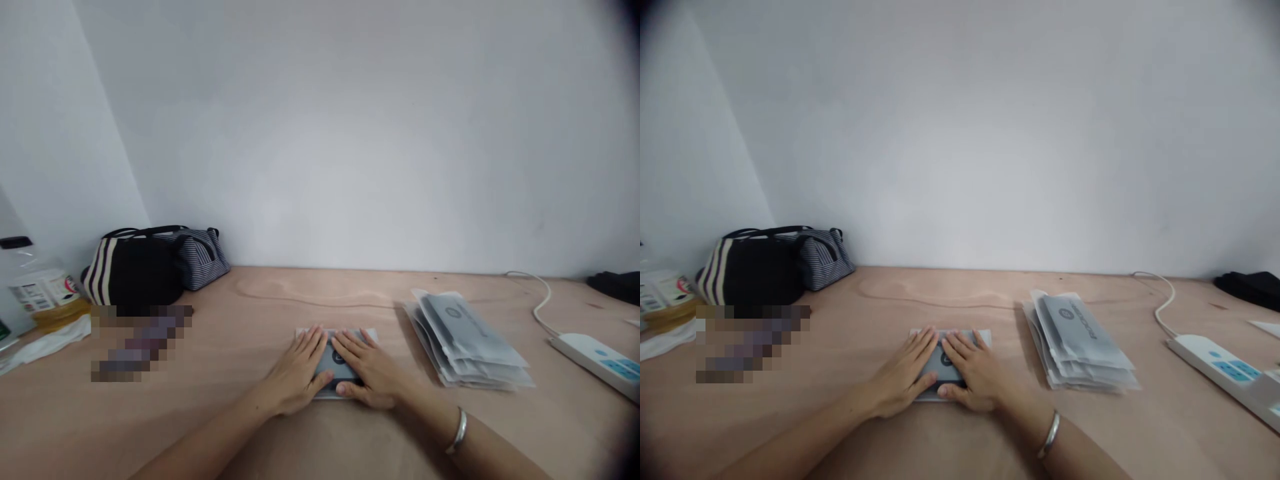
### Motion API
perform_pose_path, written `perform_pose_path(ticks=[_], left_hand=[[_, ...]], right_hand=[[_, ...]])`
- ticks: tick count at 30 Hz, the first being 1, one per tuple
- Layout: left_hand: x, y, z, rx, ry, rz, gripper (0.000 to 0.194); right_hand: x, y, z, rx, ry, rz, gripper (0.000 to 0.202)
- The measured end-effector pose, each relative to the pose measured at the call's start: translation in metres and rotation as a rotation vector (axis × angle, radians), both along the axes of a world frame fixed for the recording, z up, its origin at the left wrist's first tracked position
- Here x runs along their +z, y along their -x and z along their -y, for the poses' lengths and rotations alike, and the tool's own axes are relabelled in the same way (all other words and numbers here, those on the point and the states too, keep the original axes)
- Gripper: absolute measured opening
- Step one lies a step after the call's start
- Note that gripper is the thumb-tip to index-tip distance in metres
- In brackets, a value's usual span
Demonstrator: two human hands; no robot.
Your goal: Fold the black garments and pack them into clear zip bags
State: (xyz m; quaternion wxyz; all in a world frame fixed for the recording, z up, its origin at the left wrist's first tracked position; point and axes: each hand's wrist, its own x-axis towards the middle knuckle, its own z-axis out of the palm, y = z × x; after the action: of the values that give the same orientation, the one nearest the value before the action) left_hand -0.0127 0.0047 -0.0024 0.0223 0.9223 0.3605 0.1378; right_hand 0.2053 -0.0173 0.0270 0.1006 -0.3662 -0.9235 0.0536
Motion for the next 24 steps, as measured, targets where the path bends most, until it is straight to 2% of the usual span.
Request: perform_pose_path(ticks=[3,6,12,15,19,21,24], left_hand=[[-0.006,0.003,0.0,0.007,0.059,-0.03,0.066],[-0.005,0.005,0.001,-0.001,0.098,-0.03,0.067],[-0.006,0.005,-0.001,-0.029,0.135,0.038,0.067],[-0.008,0.007,-0.003,-0.004,0.188,0.189,0.059],[-0.01,0.008,-0.007,0.094,0.329,0.575,0.046],[-0.01,0.009,-0.011,0.14,0.341,0.688,0.045],[-0.011,0.013,-0.018,0.243,0.289,0.759,0.05]], right_hand=[[-0.006,0.001,-0.003,0.007,0.096,-0.001,0.075],[-0.006,0.001,-0.002,0.001,0.148,-0.009,0.076],[-0.005,-0.001,-0.004,0.026,0.166,-0.002,0.091],[-0.004,-0.002,-0.004,0.064,0.098,0.021,0.096],[-0.006,0.006,0.001,0.1,-0.074,0.078,0.07],[-0.009,0.015,0.004,0.069,-0.176,0.104,0.062],[-0.016,0.027,0.009,-0.049,-0.313,0.107,0.056]])
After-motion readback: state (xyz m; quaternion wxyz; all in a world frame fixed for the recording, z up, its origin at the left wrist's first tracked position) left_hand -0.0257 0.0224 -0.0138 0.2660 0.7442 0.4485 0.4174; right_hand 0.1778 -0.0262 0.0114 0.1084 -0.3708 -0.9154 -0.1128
